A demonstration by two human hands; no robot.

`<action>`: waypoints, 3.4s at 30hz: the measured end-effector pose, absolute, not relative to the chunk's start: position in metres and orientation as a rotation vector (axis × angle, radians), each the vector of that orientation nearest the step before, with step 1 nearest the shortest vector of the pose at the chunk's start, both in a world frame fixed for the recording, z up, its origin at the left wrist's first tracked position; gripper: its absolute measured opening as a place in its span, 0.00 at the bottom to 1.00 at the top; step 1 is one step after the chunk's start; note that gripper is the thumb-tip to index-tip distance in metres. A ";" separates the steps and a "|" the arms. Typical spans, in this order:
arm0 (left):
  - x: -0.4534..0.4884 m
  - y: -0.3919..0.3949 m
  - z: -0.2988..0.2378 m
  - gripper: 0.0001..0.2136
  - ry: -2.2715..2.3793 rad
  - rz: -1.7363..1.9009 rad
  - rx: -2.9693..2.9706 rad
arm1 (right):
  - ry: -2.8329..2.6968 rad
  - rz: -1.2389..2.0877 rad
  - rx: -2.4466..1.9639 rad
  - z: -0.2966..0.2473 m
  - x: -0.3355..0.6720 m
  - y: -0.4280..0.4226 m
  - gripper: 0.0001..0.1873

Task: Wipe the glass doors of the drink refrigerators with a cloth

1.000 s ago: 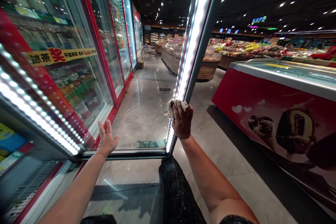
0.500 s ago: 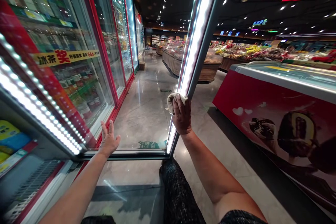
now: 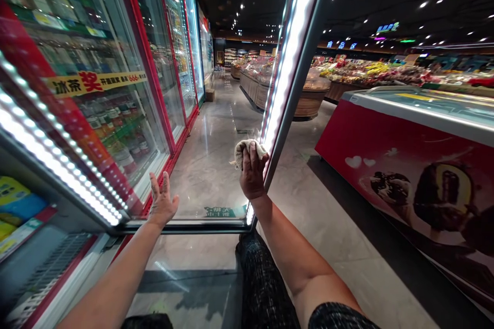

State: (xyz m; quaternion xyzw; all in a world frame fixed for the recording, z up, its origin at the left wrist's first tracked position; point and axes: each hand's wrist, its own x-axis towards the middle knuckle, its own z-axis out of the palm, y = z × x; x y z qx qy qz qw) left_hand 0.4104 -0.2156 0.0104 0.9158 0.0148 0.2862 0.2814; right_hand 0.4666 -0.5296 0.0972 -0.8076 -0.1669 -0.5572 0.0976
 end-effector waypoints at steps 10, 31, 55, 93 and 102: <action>0.408 -0.218 0.010 0.45 0.027 0.780 2.448 | -0.556 -1.541 -2.285 0.059 0.462 -0.510 0.43; 0.413 -0.191 0.026 0.48 0.016 0.774 2.483 | -0.650 -1.408 -2.434 0.097 0.476 -0.490 0.31; 0.412 -0.192 0.020 0.48 0.037 0.797 2.447 | -1.079 -1.267 -2.495 0.118 0.473 -0.437 0.33; 0.414 -0.166 0.023 0.48 0.089 0.898 2.376 | -1.532 -1.196 -2.348 0.131 0.482 -0.332 0.31; 0.415 -0.161 0.018 0.52 0.025 0.958 2.353 | -1.587 -1.181 -2.293 0.126 0.484 -0.302 0.30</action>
